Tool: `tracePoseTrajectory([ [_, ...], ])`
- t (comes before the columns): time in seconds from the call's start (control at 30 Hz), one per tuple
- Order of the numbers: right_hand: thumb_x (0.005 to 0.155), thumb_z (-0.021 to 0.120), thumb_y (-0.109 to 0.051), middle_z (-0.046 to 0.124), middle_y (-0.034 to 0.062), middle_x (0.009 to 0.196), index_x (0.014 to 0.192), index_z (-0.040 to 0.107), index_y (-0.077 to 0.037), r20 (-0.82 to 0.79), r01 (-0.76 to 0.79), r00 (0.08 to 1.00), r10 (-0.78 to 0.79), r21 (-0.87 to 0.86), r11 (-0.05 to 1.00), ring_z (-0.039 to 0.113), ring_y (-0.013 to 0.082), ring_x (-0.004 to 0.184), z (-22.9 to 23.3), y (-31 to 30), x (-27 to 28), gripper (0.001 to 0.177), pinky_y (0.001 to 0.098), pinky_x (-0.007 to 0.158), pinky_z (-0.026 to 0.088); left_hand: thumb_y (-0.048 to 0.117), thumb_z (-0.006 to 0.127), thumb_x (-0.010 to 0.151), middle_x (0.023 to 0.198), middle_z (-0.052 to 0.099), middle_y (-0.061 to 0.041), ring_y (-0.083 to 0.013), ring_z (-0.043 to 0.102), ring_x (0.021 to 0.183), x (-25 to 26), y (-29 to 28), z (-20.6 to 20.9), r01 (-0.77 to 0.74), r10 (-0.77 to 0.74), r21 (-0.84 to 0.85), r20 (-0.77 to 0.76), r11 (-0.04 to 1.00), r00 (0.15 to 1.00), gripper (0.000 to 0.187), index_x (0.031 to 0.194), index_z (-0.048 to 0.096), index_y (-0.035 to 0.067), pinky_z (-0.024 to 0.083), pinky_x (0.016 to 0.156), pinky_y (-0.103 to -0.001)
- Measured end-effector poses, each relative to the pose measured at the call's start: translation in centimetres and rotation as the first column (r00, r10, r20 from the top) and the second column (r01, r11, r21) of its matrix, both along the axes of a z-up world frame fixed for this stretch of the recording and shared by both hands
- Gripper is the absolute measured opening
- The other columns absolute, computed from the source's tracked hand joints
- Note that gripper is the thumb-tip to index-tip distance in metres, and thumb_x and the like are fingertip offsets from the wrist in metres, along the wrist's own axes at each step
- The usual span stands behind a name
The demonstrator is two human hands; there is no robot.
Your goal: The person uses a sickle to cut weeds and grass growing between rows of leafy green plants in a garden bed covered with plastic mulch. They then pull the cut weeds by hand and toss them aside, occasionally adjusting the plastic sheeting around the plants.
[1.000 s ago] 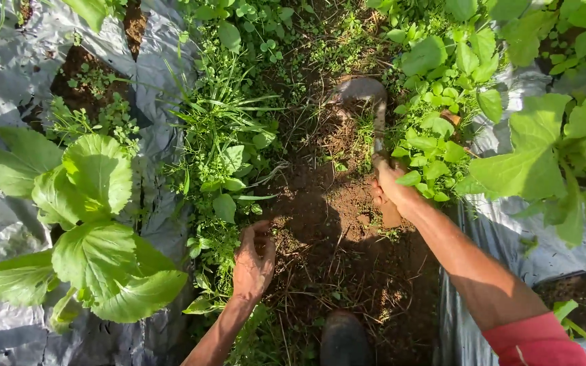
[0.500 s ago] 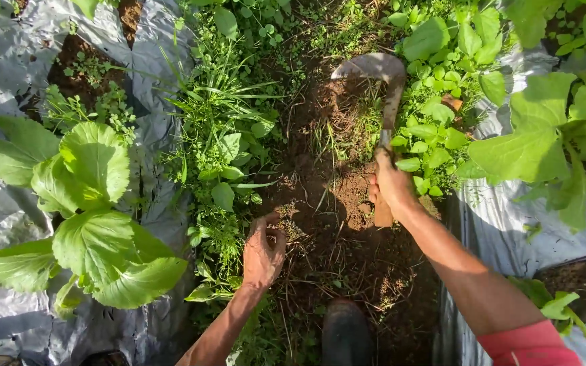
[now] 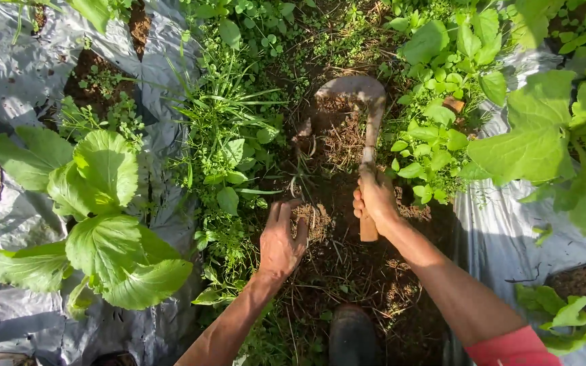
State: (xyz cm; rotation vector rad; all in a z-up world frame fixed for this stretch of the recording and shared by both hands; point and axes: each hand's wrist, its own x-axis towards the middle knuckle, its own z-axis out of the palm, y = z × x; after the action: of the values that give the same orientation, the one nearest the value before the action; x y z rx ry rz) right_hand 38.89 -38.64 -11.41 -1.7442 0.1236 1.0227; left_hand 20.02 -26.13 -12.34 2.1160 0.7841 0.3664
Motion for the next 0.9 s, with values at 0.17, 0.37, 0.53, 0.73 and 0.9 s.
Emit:
tracePoseTrajectory([
  [0.17,0.101,0.055,-0.055,0.055,0.0087,0.068,0.100,0.051,-0.011,0.044,0.029,0.998,-0.036,0.154,0.988,0.057,0.0163,0.050,-4.9,7.0,3.2,0.045,0.0331,0.036,0.053,0.011,0.056,0.091,0.114,0.057,-0.008,-0.0195,0.066,0.098,6.9,3.8,-0.1,0.183,-0.085,0.639,-0.181,0.747,0.980,0.041,0.131,0.059,0.021,0.064,0.074,-0.035],
  [0.37,0.100,0.065,-0.047,0.054,0.0084,0.071,0.103,0.063,-0.007,-0.119,-0.158,0.979,0.166,0.073,0.985,0.057,0.0218,0.051,-5.8,1.0,-1.6,0.040,0.0348,0.031,0.049,0.007,0.062,0.090,0.117,0.062,-0.010,-0.0245,0.069,0.094,8.0,13.2,-1.8,0.273,-0.043,0.583,-0.376,0.766,0.926,0.041,0.129,0.059,0.016,0.065,0.070,-0.040],
  [0.53,0.106,0.048,-0.050,0.053,0.0068,0.070,0.099,0.054,-0.005,-0.024,-0.096,0.995,0.100,0.125,0.988,0.054,0.0156,0.050,-8.5,7.3,2.5,0.046,0.0309,0.038,0.048,0.002,0.066,0.089,0.120,0.066,-0.012,-0.0290,0.073,0.092,3.4,15.2,-3.9,0.362,-0.021,0.507,-0.560,0.782,0.828,0.041,0.128,0.060,0.012,0.067,0.067,-0.043],
  [0.73,0.105,0.053,-0.043,0.055,0.0144,0.055,0.119,0.056,0.000,-0.113,-0.239,0.962,0.250,0.103,0.966,0.052,0.0206,0.035,-5.3,2.5,-3.6,0.045,0.0333,0.026,0.043,-0.001,0.071,0.088,0.112,0.071,-0.010,-0.0310,0.076,0.087,2.6,15.9,-7.7,0.433,-0.016,0.452,-0.676,0.780,0.736,0.033,0.118,0.065,0.012,0.068,0.065,-0.045],
  [0.9,0.106,0.048,-0.029,0.059,0.0205,0.058,0.147,0.034,0.013,-0.121,-0.364,0.920,0.373,0.095,0.927,0.053,0.0214,0.035,-7.6,-3.4,-5.2,0.061,0.0340,0.023,0.046,0.006,0.077,0.085,0.093,0.073,-0.002,-0.0229,0.071,0.095,0.6,13.4,-8.1,0.460,-0.056,0.531,-0.609,0.712,0.791,0.017,0.097,0.074,0.018,0.062,0.068,-0.033],
])
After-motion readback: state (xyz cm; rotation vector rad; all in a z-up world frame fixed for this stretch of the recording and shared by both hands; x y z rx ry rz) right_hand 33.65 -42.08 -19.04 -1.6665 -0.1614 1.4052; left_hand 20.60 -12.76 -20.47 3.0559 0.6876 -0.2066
